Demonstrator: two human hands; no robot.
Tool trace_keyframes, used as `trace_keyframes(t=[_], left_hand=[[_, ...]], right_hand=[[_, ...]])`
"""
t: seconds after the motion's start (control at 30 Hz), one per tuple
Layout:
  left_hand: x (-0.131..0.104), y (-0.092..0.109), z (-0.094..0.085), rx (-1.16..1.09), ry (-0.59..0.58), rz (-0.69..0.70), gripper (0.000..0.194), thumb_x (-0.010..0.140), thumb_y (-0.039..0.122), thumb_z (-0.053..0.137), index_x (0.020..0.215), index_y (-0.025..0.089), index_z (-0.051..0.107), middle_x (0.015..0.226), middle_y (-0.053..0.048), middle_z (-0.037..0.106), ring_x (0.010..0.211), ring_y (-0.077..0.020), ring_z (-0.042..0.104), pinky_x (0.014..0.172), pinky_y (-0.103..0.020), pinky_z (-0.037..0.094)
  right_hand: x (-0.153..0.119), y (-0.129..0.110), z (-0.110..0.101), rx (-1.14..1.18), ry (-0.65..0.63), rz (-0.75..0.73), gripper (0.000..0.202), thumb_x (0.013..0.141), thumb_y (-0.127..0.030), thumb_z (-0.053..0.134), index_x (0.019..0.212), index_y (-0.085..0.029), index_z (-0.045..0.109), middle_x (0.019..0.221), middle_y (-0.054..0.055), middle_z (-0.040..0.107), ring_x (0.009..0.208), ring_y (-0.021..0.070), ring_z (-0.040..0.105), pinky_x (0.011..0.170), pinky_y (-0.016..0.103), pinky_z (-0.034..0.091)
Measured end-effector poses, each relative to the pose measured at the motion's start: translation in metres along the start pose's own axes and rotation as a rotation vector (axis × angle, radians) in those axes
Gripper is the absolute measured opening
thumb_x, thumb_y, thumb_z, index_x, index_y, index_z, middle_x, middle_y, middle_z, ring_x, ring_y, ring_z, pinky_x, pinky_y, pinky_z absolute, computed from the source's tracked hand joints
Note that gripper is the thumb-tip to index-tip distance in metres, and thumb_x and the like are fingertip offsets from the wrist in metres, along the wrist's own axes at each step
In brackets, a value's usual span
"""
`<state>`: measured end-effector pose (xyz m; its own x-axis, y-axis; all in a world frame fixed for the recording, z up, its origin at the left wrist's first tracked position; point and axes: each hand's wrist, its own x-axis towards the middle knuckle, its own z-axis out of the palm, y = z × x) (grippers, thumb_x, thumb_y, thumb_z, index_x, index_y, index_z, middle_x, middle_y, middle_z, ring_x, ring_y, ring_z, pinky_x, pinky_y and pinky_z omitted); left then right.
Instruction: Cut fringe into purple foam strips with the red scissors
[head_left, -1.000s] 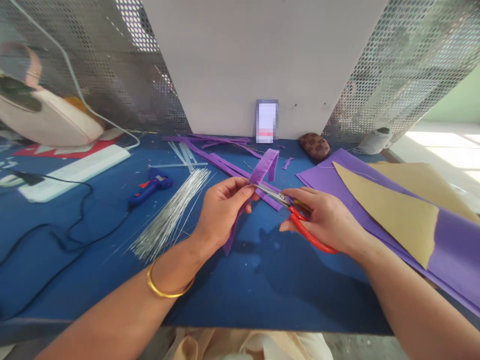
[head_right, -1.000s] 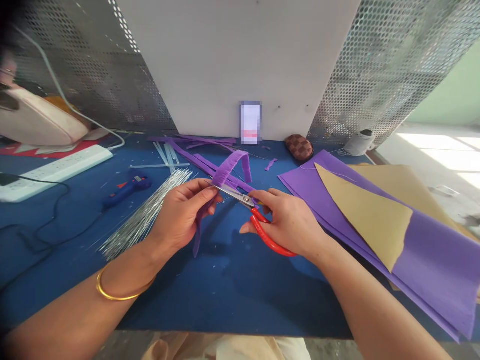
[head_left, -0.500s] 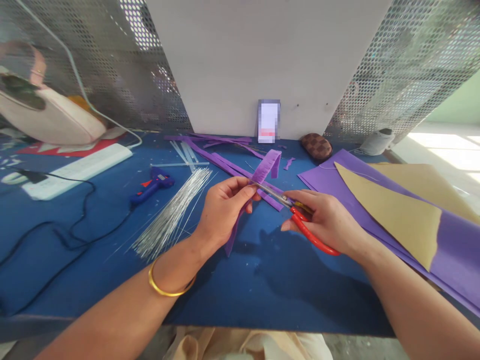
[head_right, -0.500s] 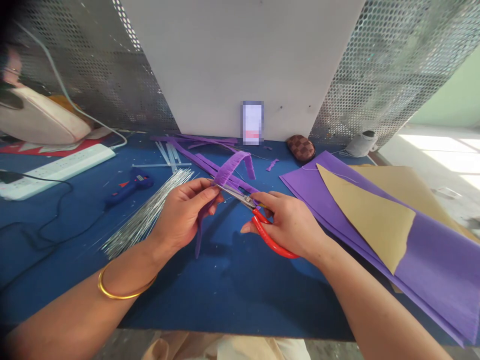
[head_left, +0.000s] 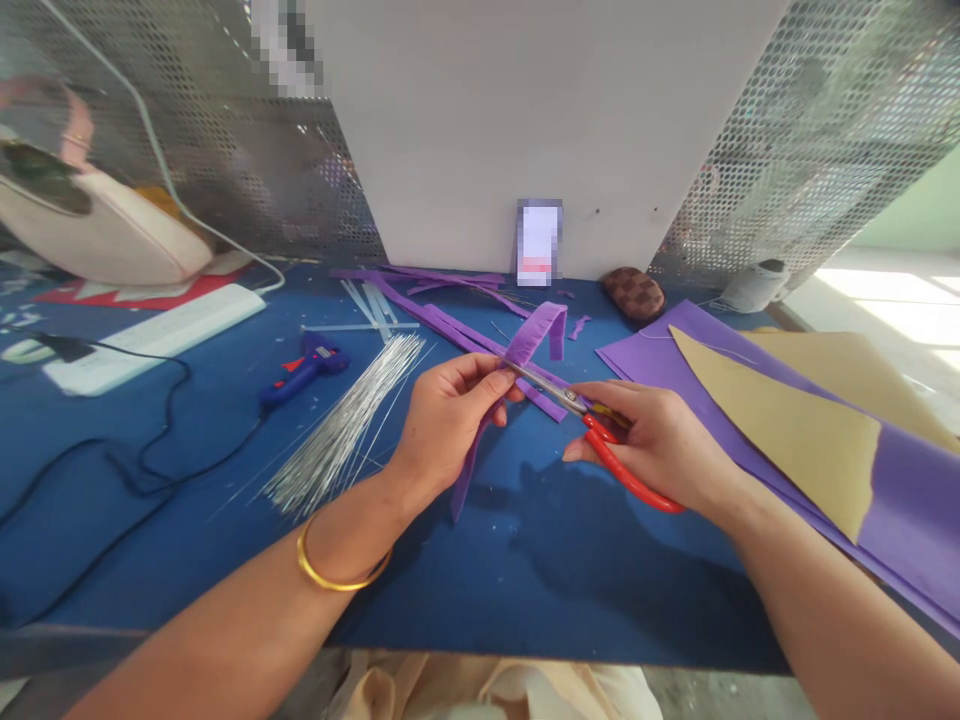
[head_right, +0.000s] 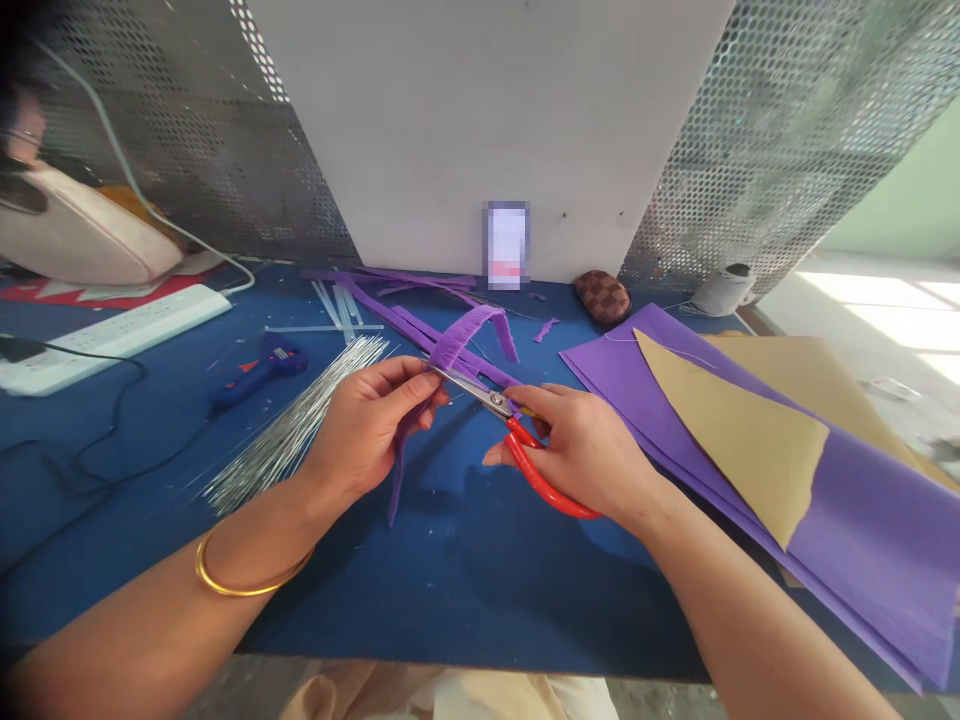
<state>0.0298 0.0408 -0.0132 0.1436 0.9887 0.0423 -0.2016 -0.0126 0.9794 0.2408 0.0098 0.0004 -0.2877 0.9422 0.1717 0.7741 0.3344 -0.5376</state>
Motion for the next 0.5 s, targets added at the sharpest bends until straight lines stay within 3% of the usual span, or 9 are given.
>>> trace_keyframes(t=[0.23,0.5], left_hand=[[0.0007,0.0038,0.0002,0.040,-0.013,0.033,0.008,0.078,0.024,0.069,0.075,0.016,0.067,0.067,0.001,0.063,0.054,-0.0082,0.051,0.053,-0.022,0.041],[-0.0005,0.0065,0.0004,0.075,-0.001,0.013,0.011,0.076,0.028,0.071,0.074,0.017,0.068,0.066,0.000,0.064,0.051,-0.0088,0.049,0.051,-0.023,0.039]], right_hand=[[-0.0012,-0.0010,0.0007,-0.056,0.000,-0.018,0.062,0.071,-0.059,0.072,0.120,-0.023,0.064,0.089,0.003,0.067,0.066,0.0154,0.059,0.058,0.026,0.044],[-0.0014,-0.0013,-0.0013,0.036,-0.018,0.011,0.061,0.071,-0.061,0.072,0.117,-0.020,0.067,0.084,0.005,0.068,0.060,0.0152,0.056,0.054,0.026,0.044]])
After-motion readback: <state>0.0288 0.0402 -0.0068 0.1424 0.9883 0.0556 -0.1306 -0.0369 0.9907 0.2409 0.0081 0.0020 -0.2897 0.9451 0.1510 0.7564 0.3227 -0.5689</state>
